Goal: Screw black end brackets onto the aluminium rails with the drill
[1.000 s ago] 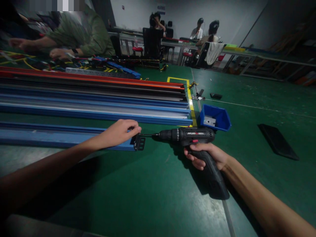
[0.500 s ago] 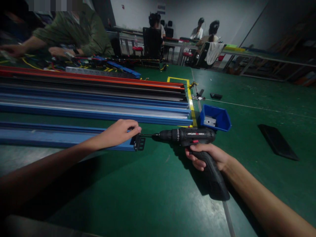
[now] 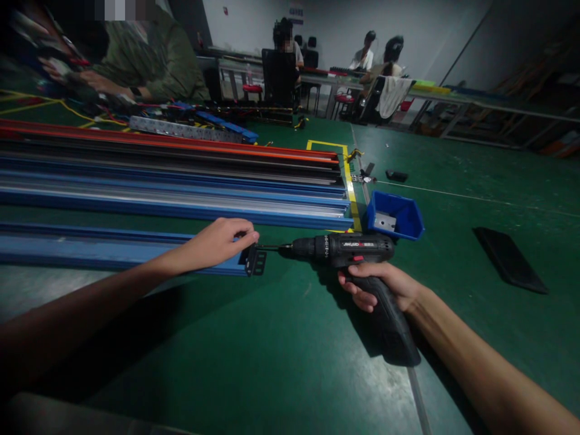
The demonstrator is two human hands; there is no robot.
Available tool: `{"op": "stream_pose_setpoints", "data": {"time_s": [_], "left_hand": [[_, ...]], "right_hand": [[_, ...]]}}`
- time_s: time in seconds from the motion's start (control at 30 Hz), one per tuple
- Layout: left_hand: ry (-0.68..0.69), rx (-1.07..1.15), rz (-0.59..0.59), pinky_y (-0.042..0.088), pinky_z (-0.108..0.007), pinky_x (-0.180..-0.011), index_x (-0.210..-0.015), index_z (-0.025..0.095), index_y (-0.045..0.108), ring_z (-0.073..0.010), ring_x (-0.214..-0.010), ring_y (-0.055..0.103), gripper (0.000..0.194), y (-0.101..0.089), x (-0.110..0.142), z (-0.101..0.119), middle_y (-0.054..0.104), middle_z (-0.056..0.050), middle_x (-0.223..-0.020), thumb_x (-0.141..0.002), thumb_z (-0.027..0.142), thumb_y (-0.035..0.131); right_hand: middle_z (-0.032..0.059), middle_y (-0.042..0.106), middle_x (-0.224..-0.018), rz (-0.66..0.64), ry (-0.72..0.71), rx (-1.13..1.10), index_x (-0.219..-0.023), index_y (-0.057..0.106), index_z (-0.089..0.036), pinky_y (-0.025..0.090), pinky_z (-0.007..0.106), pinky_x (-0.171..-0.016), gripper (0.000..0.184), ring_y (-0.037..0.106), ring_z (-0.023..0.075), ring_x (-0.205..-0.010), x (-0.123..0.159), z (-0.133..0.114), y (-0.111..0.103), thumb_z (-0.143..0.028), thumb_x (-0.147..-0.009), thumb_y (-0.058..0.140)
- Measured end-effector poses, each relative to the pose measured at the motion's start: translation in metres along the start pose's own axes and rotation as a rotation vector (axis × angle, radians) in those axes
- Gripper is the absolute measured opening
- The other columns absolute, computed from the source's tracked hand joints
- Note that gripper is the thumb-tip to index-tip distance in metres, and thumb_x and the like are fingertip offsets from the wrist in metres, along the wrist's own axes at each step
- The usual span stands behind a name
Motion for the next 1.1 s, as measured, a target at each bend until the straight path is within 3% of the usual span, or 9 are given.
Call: {"op": "stream_pose_setpoints", "data": {"time_s": [1.1], "left_hand": [[-0.019,0.018,0.007,0.038,-0.028,-0.068,-0.085,0.017,0.070,-0.0155,-0.074,0.060,0.033,-0.0006,0.0007,-0.0008,0.071,-0.004,-0.085,-0.099,0.036,0.048]], "right_hand": [[0.0057,0.064,-0.077,-0.028,0.011,-0.026,-0.099,0.073,-0.006,0.053,0.018,-0.044,0.026,0.051,0.0041,-0.039,-0.0007,0.0007,-0.0015,-0.030,-0.092,0.067]]}}
Point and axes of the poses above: each hand's wrist, its own x-axis away from the middle knuckle, its own y-axis out of the palm, z = x × y, the point moved 2 cm from there along -x, towards the middle knuckle
